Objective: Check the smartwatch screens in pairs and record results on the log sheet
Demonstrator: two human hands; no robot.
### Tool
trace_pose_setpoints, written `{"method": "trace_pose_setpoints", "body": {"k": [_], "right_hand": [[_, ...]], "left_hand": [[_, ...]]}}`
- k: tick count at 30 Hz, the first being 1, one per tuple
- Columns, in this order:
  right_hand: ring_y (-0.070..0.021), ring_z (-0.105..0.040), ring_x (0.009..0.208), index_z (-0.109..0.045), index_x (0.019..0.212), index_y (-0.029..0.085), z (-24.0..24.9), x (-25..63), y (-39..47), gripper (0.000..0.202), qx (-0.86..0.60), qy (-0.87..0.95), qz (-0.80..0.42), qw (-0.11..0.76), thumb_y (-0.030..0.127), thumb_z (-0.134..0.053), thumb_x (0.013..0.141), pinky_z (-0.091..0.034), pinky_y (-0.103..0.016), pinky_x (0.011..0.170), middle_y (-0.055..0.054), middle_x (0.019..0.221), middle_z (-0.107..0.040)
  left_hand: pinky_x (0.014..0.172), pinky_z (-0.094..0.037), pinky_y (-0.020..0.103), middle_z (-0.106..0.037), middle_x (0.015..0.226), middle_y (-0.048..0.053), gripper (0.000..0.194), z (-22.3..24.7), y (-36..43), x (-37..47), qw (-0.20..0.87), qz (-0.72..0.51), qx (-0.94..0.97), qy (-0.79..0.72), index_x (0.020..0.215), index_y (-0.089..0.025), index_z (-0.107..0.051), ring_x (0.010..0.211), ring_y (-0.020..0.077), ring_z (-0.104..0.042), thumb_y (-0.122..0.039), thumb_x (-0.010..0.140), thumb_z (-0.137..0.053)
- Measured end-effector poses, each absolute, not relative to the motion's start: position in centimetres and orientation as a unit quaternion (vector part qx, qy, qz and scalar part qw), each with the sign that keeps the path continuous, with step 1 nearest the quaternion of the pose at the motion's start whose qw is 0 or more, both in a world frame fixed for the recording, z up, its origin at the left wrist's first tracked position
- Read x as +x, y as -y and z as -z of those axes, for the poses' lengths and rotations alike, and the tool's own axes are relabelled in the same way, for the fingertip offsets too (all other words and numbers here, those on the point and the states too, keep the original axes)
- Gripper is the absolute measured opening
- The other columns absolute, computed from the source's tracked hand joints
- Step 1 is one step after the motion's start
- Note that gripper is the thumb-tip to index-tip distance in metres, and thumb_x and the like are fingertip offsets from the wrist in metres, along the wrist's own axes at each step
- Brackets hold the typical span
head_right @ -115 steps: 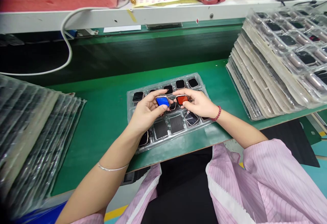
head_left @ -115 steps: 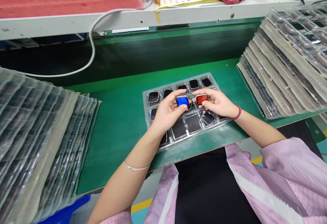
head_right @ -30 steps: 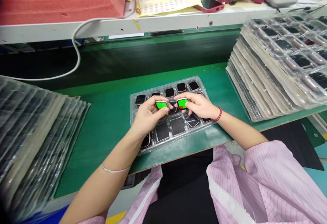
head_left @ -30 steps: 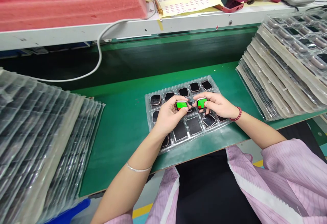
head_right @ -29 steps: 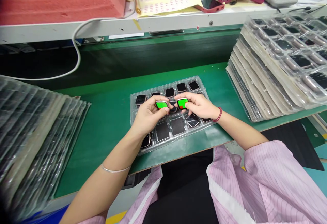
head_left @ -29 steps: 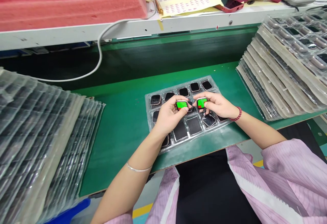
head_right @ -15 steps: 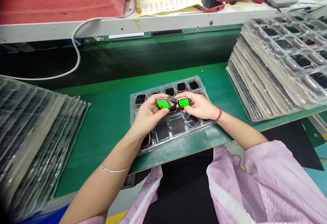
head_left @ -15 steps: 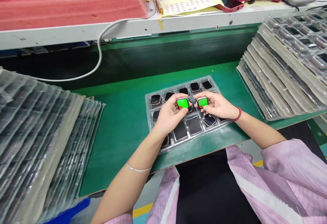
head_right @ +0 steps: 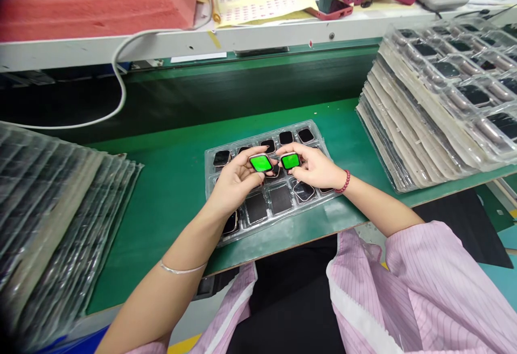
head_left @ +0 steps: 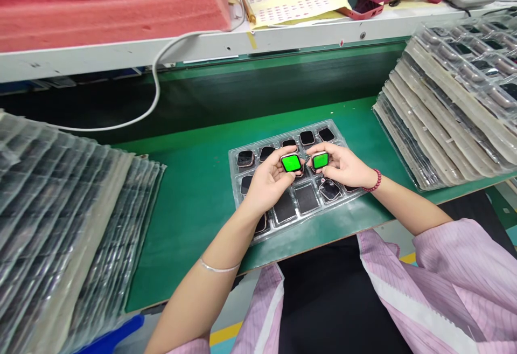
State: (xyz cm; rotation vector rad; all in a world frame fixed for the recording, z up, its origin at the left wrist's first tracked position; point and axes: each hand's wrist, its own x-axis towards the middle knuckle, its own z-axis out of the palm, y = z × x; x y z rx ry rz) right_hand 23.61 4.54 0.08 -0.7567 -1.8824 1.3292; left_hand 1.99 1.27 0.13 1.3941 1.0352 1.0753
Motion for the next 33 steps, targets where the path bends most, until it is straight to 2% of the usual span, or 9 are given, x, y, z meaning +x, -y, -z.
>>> {"method": "trace_pose_setpoints", "body": {"k": [5, 7, 9, 11, 14, 16, 22, 29, 33], "right_hand": [[-0.0156, -0.066, 0.088, -0.058, 0.114, 0.015, -0.45, 23.56, -4.48, 0.034, -0.290, 0.713, -0.539, 0.342, 0.013, -0.050, 0.082, -0.057, -0.025, 0.068, -0.008, 0.105, -0.066], [-0.0170, -0.066, 0.094, -0.059, 0.116, 0.015, -0.43, 23.56, -4.47, 0.037, -0.289, 0.719, -0.528, 0.346, 0.012, -0.051, 0.080, -0.058, -0.026, 0.071, -0.009, 0.110, -0.066], [-0.0193, -0.066, 0.099, -0.058, 0.120, 0.015, -0.31, 23.57, -4.47, 0.045, -0.288, 0.731, -0.511, 0.348, 0.010, -0.053, 0.076, -0.058, -0.026, 0.072, -0.010, 0.115, -0.065], [-0.0194, -0.067, 0.096, -0.058, 0.122, 0.015, -0.16, 23.57, -4.47, 0.047, -0.287, 0.732, -0.515, 0.340, 0.010, -0.053, 0.075, -0.059, -0.027, 0.070, -0.010, 0.116, -0.065], [-0.0173, -0.070, 0.084, -0.060, 0.119, 0.014, 0.00, 23.56, -4.47, 0.042, -0.293, 0.711, -0.546, 0.331, 0.013, -0.050, 0.079, -0.060, -0.027, 0.065, -0.010, 0.110, -0.066], [-0.0174, -0.070, 0.083, -0.061, 0.118, 0.014, 0.05, 23.55, -4.46, 0.041, -0.296, 0.707, -0.549, 0.333, 0.013, -0.050, 0.078, -0.061, -0.028, 0.066, -0.010, 0.109, -0.067], [-0.0190, -0.069, 0.098, -0.062, 0.119, 0.015, 0.00, 23.55, -4.47, 0.049, -0.289, 0.738, -0.503, 0.343, 0.007, -0.048, 0.073, -0.061, -0.029, 0.076, -0.008, 0.116, -0.067], [-0.0206, -0.068, 0.100, -0.061, 0.122, 0.016, 0.15, 23.66, -4.54, 0.050, -0.307, 0.764, -0.462, 0.329, 0.007, -0.049, 0.075, -0.060, -0.027, 0.072, -0.008, 0.115, -0.067], [-0.0222, -0.066, 0.109, -0.056, 0.129, 0.019, 0.36, 23.68, -4.62, 0.053, -0.303, 0.749, -0.479, 0.342, 0.008, -0.054, 0.077, -0.060, -0.025, 0.070, -0.010, 0.131, -0.060]], "left_hand": [[0.067, -0.056, 0.029, -0.074, 0.097, 0.009, 0.042, 0.11, -1.33, 1.92, 0.521, -0.455, 0.569, -0.445, 0.119, -0.017, -0.061, 0.077, 0.0187, -0.070, -0.031, 0.080, -0.069], [0.070, -0.057, 0.030, -0.074, 0.099, 0.009, 0.042, 0.14, -1.30, 1.91, 0.522, -0.456, 0.564, -0.449, 0.118, -0.018, -0.061, 0.080, 0.0189, -0.070, -0.028, 0.078, -0.070], [0.081, -0.057, 0.033, -0.074, 0.103, 0.008, 0.046, 0.13, -1.27, 1.92, 0.524, -0.462, 0.561, -0.445, 0.118, -0.018, -0.060, 0.092, 0.0208, -0.070, -0.023, 0.074, -0.073], [0.086, -0.056, 0.034, -0.073, 0.103, 0.008, 0.044, 0.13, -1.26, 1.93, 0.522, -0.470, 0.557, -0.443, 0.114, -0.018, -0.061, 0.097, 0.0216, -0.069, -0.024, 0.073, -0.075], [0.078, -0.057, 0.032, -0.073, 0.092, 0.007, 0.034, 0.14, -1.28, 1.98, 0.517, -0.478, 0.552, -0.447, 0.104, -0.017, -0.064, 0.086, 0.0202, -0.070, -0.031, 0.075, -0.076], [0.076, -0.057, 0.032, -0.073, 0.088, 0.006, 0.031, 0.13, -1.29, 2.05, 0.515, -0.479, 0.549, -0.450, 0.100, -0.017, -0.064, 0.084, 0.0198, -0.069, -0.030, 0.075, -0.075], [0.087, -0.056, 0.036, -0.071, 0.099, 0.005, 0.038, 0.13, -1.30, 2.20, 0.515, -0.468, 0.551, -0.460, 0.107, -0.018, -0.061, 0.094, 0.0212, -0.069, -0.018, 0.070, -0.071], [0.087, -0.057, 0.037, -0.069, 0.100, 0.005, 0.041, 0.59, -1.48, 2.02, 0.517, -0.467, 0.556, -0.453, 0.110, -0.018, -0.060, 0.091, 0.0200, -0.069, -0.016, 0.070, -0.069], [0.088, -0.056, 0.035, -0.069, 0.100, 0.005, 0.050, 0.72, -1.58, 1.93, 0.518, -0.469, 0.555, -0.452, 0.118, -0.019, -0.056, 0.095, 0.0203, -0.069, -0.016, 0.070, -0.071]]}}
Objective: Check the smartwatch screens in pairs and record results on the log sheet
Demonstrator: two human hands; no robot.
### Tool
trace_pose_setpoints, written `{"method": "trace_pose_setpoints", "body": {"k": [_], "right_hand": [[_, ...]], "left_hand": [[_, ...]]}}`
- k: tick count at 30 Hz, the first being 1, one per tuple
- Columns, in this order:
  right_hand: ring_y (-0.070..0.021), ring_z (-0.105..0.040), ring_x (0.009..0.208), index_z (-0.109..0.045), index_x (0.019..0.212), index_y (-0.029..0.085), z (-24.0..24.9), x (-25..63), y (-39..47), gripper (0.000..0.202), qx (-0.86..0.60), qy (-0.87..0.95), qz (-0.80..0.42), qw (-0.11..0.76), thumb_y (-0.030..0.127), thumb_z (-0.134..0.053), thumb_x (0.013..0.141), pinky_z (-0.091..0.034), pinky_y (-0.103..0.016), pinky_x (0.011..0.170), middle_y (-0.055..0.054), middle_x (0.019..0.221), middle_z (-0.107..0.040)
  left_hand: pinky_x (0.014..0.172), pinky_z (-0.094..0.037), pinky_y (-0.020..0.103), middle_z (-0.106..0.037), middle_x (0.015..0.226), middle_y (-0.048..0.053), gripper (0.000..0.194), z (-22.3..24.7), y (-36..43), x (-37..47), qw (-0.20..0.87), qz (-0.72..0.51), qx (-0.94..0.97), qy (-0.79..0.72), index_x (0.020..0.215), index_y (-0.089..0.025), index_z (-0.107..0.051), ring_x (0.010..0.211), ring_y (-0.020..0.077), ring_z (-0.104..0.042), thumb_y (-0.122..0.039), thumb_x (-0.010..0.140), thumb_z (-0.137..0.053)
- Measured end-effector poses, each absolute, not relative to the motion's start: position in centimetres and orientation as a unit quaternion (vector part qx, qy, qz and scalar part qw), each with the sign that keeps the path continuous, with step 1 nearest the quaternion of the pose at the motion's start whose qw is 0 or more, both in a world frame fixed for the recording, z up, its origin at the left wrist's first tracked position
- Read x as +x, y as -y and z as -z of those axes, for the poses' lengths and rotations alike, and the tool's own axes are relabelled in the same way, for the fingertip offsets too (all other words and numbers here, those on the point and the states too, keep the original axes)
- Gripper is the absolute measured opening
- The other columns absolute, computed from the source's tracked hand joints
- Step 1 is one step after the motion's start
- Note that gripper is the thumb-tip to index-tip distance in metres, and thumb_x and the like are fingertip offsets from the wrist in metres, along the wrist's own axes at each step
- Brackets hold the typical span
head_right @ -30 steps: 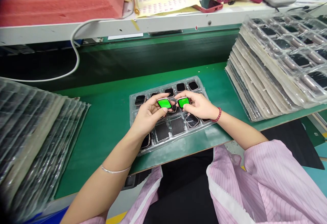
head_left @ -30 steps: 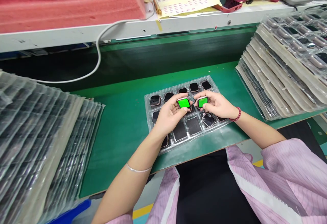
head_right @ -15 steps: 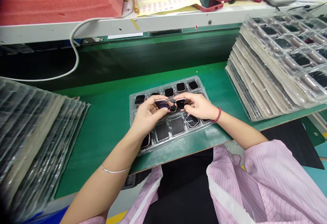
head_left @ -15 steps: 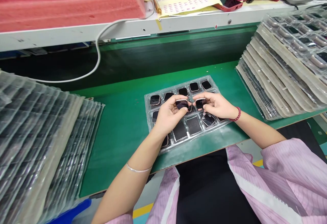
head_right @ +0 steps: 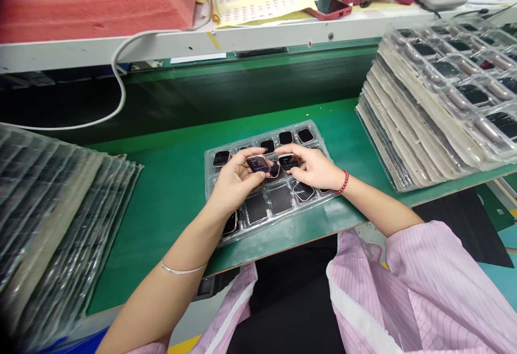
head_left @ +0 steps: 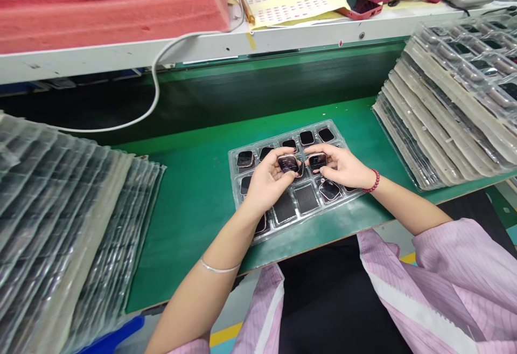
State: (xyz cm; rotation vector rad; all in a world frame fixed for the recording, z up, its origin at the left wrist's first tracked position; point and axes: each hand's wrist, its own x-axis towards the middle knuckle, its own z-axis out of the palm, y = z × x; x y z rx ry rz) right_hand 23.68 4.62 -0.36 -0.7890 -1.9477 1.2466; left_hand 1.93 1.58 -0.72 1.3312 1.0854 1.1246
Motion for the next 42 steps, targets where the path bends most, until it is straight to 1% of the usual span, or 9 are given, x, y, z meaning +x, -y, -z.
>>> {"method": "trace_pose_setpoints", "body": {"k": [5, 12, 14, 18, 23, 27, 30, 34, 42], "right_hand": [[-0.0213, -0.064, 0.110, -0.045, 0.138, 0.019, 0.6, 23.8, -5.0, 0.065, -0.301, 0.693, -0.550, 0.356, 0.010, -0.065, 0.076, -0.059, -0.021, 0.066, -0.011, 0.125, -0.061], [-0.0110, -0.070, 0.067, -0.050, 0.127, 0.017, -0.2, 24.1, -5.7, 0.050, -0.292, 0.504, -0.729, 0.360, 0.026, -0.073, 0.083, -0.060, -0.019, 0.057, -0.007, 0.103, -0.072], [-0.0132, -0.072, 0.068, -0.055, 0.121, 0.014, -0.8, 24.3, -6.0, 0.039, -0.294, 0.421, -0.787, 0.342, 0.044, -0.055, 0.096, -0.060, -0.020, 0.055, -0.010, 0.100, -0.074], [-0.0163, -0.074, 0.069, -0.061, 0.112, 0.008, -1.1, 25.0, -6.9, 0.074, -0.274, 0.295, -0.864, 0.302, 0.058, -0.006, 0.103, -0.061, -0.023, 0.054, -0.014, 0.094, -0.076], [-0.0173, -0.075, 0.071, -0.060, 0.113, 0.008, -0.7, 25.4, -7.4, 0.078, -0.250, 0.255, -0.886, 0.295, 0.059, -0.002, 0.102, -0.063, -0.025, 0.057, -0.015, 0.094, -0.077], [-0.0154, -0.075, 0.072, -0.058, 0.115, 0.011, -0.5, 25.3, -7.1, 0.052, -0.250, 0.300, -0.871, 0.298, 0.050, -0.025, 0.105, -0.062, -0.022, 0.057, -0.012, 0.096, -0.077], [-0.0122, -0.074, 0.076, -0.052, 0.118, 0.016, -0.4, 24.9, -6.5, 0.028, -0.260, 0.388, -0.819, 0.332, 0.024, -0.061, 0.092, -0.061, -0.018, 0.062, -0.007, 0.102, -0.075], [-0.0105, -0.069, 0.071, -0.050, 0.120, 0.018, 0.0, 23.9, -5.6, 0.051, -0.294, 0.532, -0.703, 0.369, 0.009, -0.070, 0.074, -0.059, -0.019, 0.059, -0.002, 0.099, -0.071], [-0.0126, -0.060, 0.072, -0.058, 0.107, 0.015, 0.2, 23.2, -4.6, 0.031, -0.315, 0.693, -0.519, 0.387, 0.017, -0.062, 0.077, -0.050, -0.022, 0.056, -0.004, 0.091, -0.066]], "left_hand": [[0.083, -0.057, 0.029, -0.070, 0.098, 0.004, 0.060, 0.8, -1.8, 1.9, 0.549, -0.484, 0.529, -0.429, 0.122, -0.021, -0.052, 0.092, 0.0175, -0.070, -0.018, 0.068, -0.079], [0.048, -0.049, 0.017, -0.075, 0.096, 0.008, 0.058, -0.3, -2.3, 1.2, 0.670, -0.493, 0.406, -0.379, 0.116, -0.017, -0.060, 0.066, 0.0142, -0.071, -0.038, 0.069, -0.086], [0.049, -0.053, 0.019, -0.076, 0.099, 0.013, 0.053, -0.8, -2.5, 0.9, 0.712, -0.484, 0.349, -0.370, 0.112, -0.014, -0.065, 0.071, 0.0176, -0.073, -0.055, 0.079, -0.073], [0.050, -0.055, 0.020, -0.076, 0.096, 0.016, 0.066, -1.5, -2.8, 0.5, 0.761, -0.467, 0.257, -0.369, 0.104, -0.008, -0.069, 0.071, 0.0174, -0.073, -0.061, 0.099, -0.030], [0.047, -0.053, 0.019, -0.077, 0.090, 0.016, 0.071, -1.5, -3.1, 0.3, 0.765, -0.474, 0.226, -0.374, 0.100, -0.006, -0.070, 0.061, 0.0142, -0.070, -0.058, 0.102, -0.021], [0.047, -0.051, 0.016, -0.077, 0.088, 0.011, 0.047, -0.7, -3.1, 0.2, 0.744, -0.482, 0.282, -0.367, 0.106, -0.010, -0.068, 0.059, 0.0118, -0.068, -0.052, 0.086, -0.066], [0.049, -0.050, 0.016, -0.076, 0.095, 0.008, 0.061, 0.0, -2.7, 0.7, 0.698, -0.475, 0.367, -0.390, 0.119, -0.016, -0.061, 0.066, 0.0138, -0.071, -0.027, 0.065, -0.088], [0.056, -0.053, 0.021, -0.073, 0.105, 0.008, 0.064, 0.5, -1.9, 1.7, 0.623, -0.458, 0.476, -0.418, 0.127, -0.020, -0.054, 0.078, 0.0192, -0.073, -0.021, 0.069, -0.082], [0.057, -0.051, 0.023, -0.071, 0.099, 0.008, 0.048, 0.1, -1.3, 2.1, 0.568, -0.443, 0.542, -0.432, 0.123, -0.017, -0.057, 0.073, 0.0168, -0.071, -0.024, 0.078, -0.072]]}}
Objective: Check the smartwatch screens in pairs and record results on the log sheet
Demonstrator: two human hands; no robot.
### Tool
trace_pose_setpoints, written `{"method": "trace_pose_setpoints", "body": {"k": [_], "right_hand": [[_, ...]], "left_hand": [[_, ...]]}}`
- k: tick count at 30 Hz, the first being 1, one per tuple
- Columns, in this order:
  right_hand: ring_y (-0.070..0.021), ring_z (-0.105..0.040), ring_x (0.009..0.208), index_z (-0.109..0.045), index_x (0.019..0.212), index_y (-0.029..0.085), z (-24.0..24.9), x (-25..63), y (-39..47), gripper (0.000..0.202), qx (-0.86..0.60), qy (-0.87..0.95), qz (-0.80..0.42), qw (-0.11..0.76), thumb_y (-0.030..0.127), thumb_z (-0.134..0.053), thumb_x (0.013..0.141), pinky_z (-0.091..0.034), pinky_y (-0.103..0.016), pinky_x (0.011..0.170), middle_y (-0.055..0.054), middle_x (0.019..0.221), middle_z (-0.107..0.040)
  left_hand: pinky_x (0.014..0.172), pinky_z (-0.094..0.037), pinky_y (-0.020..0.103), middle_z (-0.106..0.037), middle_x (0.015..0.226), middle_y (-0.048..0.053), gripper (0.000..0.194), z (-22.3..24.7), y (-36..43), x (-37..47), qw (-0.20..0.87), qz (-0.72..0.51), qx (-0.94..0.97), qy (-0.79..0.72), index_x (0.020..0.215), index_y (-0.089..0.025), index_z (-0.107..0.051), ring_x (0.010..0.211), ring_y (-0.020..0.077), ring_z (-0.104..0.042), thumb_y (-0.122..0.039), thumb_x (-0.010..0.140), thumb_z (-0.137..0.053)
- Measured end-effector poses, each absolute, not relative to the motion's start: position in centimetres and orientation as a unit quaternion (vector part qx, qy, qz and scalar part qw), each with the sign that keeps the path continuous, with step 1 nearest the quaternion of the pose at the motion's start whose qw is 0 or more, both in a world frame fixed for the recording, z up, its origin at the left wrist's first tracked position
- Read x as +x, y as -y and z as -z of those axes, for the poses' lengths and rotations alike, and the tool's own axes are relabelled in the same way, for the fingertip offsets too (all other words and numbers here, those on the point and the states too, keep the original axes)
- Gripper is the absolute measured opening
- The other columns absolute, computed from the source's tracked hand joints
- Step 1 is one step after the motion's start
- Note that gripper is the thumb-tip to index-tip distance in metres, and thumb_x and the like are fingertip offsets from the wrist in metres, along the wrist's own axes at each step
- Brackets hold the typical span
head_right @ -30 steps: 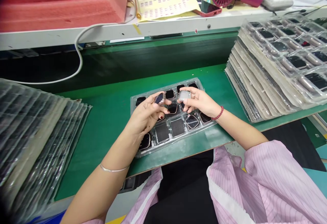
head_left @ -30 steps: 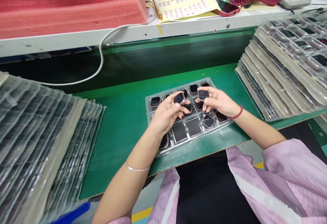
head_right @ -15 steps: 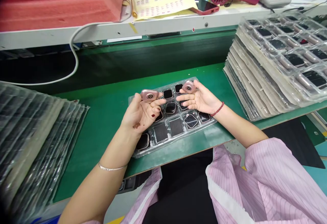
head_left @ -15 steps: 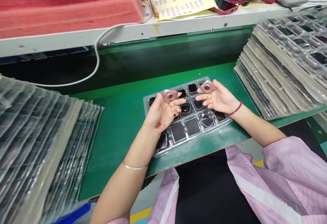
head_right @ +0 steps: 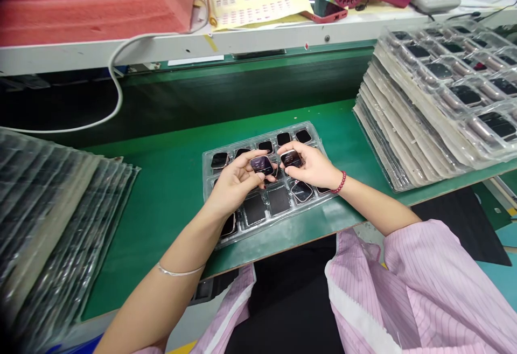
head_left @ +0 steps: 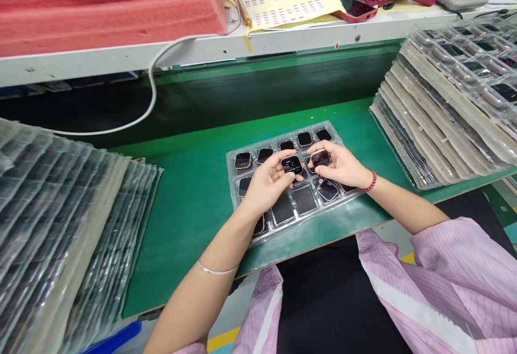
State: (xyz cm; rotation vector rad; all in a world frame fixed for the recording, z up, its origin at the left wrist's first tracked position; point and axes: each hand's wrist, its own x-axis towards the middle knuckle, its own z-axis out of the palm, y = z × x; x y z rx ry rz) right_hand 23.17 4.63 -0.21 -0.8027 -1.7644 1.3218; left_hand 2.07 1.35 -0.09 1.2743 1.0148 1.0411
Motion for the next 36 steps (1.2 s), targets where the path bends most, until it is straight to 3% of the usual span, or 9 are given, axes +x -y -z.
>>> {"method": "trace_pose_setpoints", "body": {"k": [7, 11, 15, 19, 36], "right_hand": [[-0.0152, -0.063, 0.074, -0.059, 0.108, 0.016, 0.28, 23.35, -4.58, 0.030, -0.319, 0.715, -0.495, 0.375, 0.018, -0.059, 0.078, -0.050, -0.025, 0.061, -0.004, 0.089, -0.066], [-0.0168, -0.064, 0.079, -0.059, 0.110, 0.016, 0.11, 23.36, -4.51, 0.033, -0.321, 0.713, -0.500, 0.373, 0.018, -0.061, 0.077, -0.050, -0.024, 0.059, -0.006, 0.093, -0.067], [-0.0141, -0.062, 0.070, -0.060, 0.108, 0.015, -0.03, 23.41, -4.45, 0.029, -0.321, 0.717, -0.494, 0.371, 0.017, -0.057, 0.079, -0.050, -0.025, 0.060, -0.005, 0.089, -0.067], [-0.0164, -0.064, 0.079, -0.060, 0.109, 0.016, -0.09, 23.40, -4.39, 0.031, -0.327, 0.730, -0.472, 0.371, 0.017, -0.059, 0.077, -0.048, -0.023, 0.057, -0.006, 0.096, -0.068], [-0.0162, -0.065, 0.078, -0.061, 0.108, 0.015, -0.36, 23.45, -4.23, 0.031, -0.339, 0.738, -0.458, 0.361, 0.018, -0.058, 0.077, -0.048, -0.023, 0.056, -0.007, 0.102, -0.069]], "left_hand": [[0.056, -0.052, 0.024, -0.073, 0.096, 0.007, 0.055, -0.07, -1.23, 2.11, 0.574, -0.436, 0.538, -0.437, 0.129, -0.018, -0.053, 0.073, 0.0175, -0.072, -0.022, 0.078, -0.072], [0.056, -0.051, 0.024, -0.073, 0.096, 0.007, 0.048, -0.07, -1.23, 2.10, 0.567, -0.439, 0.543, -0.437, 0.124, -0.017, -0.056, 0.074, 0.0181, -0.072, -0.023, 0.078, -0.071], [0.055, -0.050, 0.024, -0.073, 0.098, 0.009, 0.039, -0.07, -1.24, 2.11, 0.564, -0.441, 0.551, -0.429, 0.114, -0.015, -0.060, 0.071, 0.0175, -0.072, -0.026, 0.078, -0.072], [0.055, -0.051, 0.024, -0.074, 0.099, 0.008, 0.038, -0.05, -1.24, 2.12, 0.561, -0.440, 0.548, -0.437, 0.113, -0.016, -0.061, 0.074, 0.0183, -0.072, -0.024, 0.077, -0.072], [0.055, -0.052, 0.025, -0.074, 0.099, 0.009, 0.039, -0.17, -1.19, 2.10, 0.554, -0.436, 0.557, -0.439, 0.113, -0.015, -0.062, 0.074, 0.0189, -0.072, -0.024, 0.076, -0.070]]}}
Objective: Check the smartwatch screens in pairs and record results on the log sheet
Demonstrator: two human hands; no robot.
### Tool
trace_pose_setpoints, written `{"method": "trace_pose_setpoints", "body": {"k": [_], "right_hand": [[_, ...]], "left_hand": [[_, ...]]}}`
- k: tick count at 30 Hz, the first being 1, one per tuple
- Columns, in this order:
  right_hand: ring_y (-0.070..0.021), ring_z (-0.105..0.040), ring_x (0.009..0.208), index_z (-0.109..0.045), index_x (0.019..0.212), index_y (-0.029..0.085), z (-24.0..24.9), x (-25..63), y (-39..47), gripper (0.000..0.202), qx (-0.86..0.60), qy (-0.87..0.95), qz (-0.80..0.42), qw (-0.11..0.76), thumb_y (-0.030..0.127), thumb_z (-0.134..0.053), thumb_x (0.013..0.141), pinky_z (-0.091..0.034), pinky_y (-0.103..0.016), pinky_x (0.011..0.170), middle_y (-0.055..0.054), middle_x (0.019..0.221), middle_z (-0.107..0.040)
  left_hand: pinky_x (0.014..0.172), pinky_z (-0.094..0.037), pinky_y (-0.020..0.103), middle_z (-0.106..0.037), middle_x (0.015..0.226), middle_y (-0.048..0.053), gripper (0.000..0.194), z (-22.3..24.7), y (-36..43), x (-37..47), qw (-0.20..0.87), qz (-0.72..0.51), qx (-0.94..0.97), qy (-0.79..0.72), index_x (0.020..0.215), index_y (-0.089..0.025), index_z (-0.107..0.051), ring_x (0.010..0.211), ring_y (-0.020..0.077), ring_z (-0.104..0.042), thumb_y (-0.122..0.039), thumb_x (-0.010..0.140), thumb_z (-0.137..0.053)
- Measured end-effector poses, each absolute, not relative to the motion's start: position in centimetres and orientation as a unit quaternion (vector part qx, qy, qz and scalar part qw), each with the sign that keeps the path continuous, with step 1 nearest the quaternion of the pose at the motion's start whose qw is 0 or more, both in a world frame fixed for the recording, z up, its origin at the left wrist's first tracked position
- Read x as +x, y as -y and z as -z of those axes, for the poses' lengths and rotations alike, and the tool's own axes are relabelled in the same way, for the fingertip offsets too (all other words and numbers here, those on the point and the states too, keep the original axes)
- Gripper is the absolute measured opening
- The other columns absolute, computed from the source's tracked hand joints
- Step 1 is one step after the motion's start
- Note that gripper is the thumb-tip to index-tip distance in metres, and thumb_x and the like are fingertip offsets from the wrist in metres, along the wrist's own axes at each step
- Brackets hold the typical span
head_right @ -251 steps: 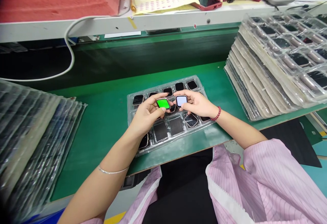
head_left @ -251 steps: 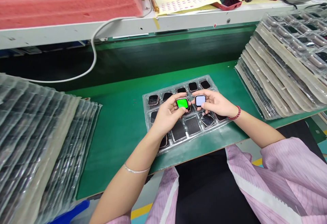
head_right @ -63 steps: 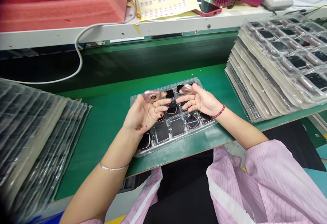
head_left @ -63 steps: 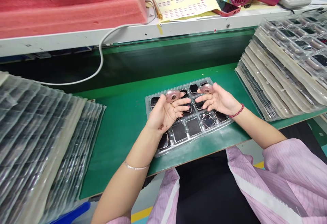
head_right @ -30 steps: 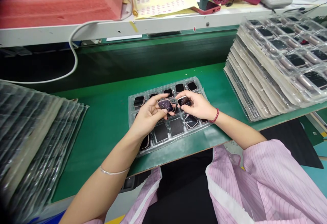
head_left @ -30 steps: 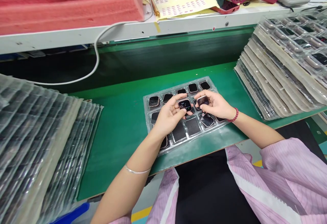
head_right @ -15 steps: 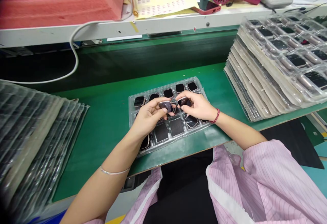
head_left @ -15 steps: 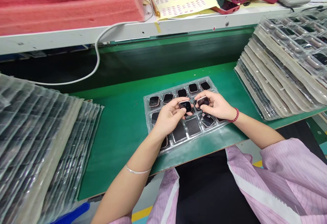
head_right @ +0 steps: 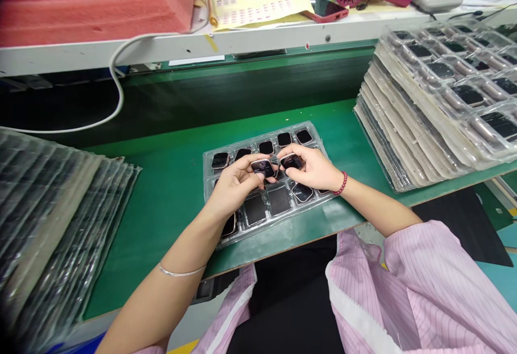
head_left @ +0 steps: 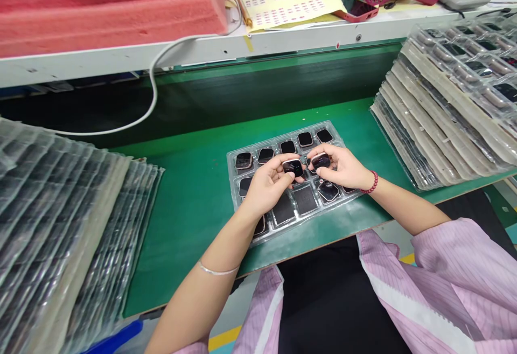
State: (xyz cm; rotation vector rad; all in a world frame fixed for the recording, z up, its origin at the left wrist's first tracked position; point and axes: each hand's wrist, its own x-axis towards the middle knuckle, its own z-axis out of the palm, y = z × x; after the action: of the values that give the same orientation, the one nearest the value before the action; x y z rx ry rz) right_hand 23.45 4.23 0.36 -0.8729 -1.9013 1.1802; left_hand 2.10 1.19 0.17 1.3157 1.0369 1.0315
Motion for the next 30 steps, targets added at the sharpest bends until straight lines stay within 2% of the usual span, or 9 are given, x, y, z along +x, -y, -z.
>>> {"method": "trace_pose_setpoints", "body": {"k": [4, 8, 12, 18, 23, 26, 30], "right_hand": [[-0.0171, -0.065, 0.082, -0.061, 0.108, 0.015, -0.48, 23.43, -4.21, 0.031, -0.332, 0.743, -0.451, 0.366, 0.019, -0.059, 0.077, -0.049, -0.023, 0.057, -0.008, 0.103, -0.069], [-0.0164, -0.065, 0.078, -0.061, 0.108, 0.016, -0.44, 23.48, -4.25, 0.031, -0.336, 0.746, -0.448, 0.362, 0.018, -0.058, 0.077, -0.049, -0.024, 0.058, -0.007, 0.100, -0.069], [-0.0156, -0.065, 0.077, -0.061, 0.110, 0.017, -0.30, 23.49, -4.29, 0.035, -0.333, 0.738, -0.466, 0.358, 0.014, -0.057, 0.075, -0.053, -0.026, 0.063, -0.006, 0.099, -0.068], [-0.0145, -0.066, 0.074, -0.063, 0.107, 0.016, -0.28, 23.31, -4.18, 0.024, -0.320, 0.689, -0.540, 0.362, 0.024, -0.054, 0.086, -0.057, -0.026, 0.062, -0.007, 0.099, -0.067], [-0.0150, -0.065, 0.074, -0.064, 0.110, 0.016, -0.31, 23.32, -4.16, 0.032, -0.323, 0.718, -0.500, 0.361, 0.016, -0.058, 0.078, -0.058, -0.028, 0.066, -0.007, 0.100, -0.069], [-0.0154, -0.066, 0.073, -0.064, 0.107, 0.015, -0.37, 23.34, -4.13, 0.027, -0.324, 0.704, -0.520, 0.359, 0.020, -0.056, 0.082, -0.057, -0.028, 0.064, -0.007, 0.097, -0.069], [-0.0148, -0.066, 0.074, -0.064, 0.109, 0.015, -0.46, 23.40, -4.12, 0.028, -0.323, 0.713, -0.511, 0.356, 0.020, -0.059, 0.081, -0.054, -0.024, 0.060, -0.007, 0.099, -0.070]], "left_hand": [[0.054, -0.051, 0.024, -0.074, 0.097, 0.008, 0.036, -0.14, -1.21, 2.13, 0.560, -0.437, 0.553, -0.436, 0.112, -0.016, -0.062, 0.073, 0.0181, -0.072, -0.024, 0.078, -0.070], [0.054, -0.051, 0.024, -0.074, 0.095, 0.008, 0.035, -0.18, -1.17, 2.11, 0.563, -0.439, 0.550, -0.434, 0.111, -0.015, -0.063, 0.071, 0.0179, -0.072, -0.023, 0.078, -0.071], [0.055, -0.052, 0.024, -0.074, 0.101, 0.008, 0.040, -0.10, -1.16, 1.99, 0.559, -0.439, 0.550, -0.439, 0.113, -0.017, -0.063, 0.075, 0.0188, -0.073, -0.021, 0.075, -0.073], [0.050, -0.049, 0.023, -0.075, 0.092, 0.009, 0.029, 0.01, -1.22, 1.88, 0.540, -0.444, 0.565, -0.438, 0.104, -0.015, -0.067, 0.064, 0.0163, -0.070, -0.035, 0.083, -0.070], [0.051, -0.050, 0.023, -0.074, 0.096, 0.008, 0.031, -0.27, -1.09, 2.01, 0.541, -0.443, 0.563, -0.441, 0.103, -0.016, -0.068, 0.066, 0.0168, -0.071, -0.031, 0.077, -0.076], [0.049, -0.049, 0.024, -0.073, 0.092, 0.008, 0.026, -0.30, -1.07, 1.95, 0.538, -0.438, 0.565, -0.447, 0.099, -0.016, -0.068, 0.061, 0.0164, -0.070, -0.033, 0.080, -0.073], [0.054, -0.052, 0.023, -0.073, 0.099, 0.009, 0.036, -0.10, -1.15, 1.83, 0.551, -0.438, 0.567, -0.428, 0.110, -0.016, -0.065, 0.074, 0.0197, -0.073, -0.029, 0.077, -0.074]]}}
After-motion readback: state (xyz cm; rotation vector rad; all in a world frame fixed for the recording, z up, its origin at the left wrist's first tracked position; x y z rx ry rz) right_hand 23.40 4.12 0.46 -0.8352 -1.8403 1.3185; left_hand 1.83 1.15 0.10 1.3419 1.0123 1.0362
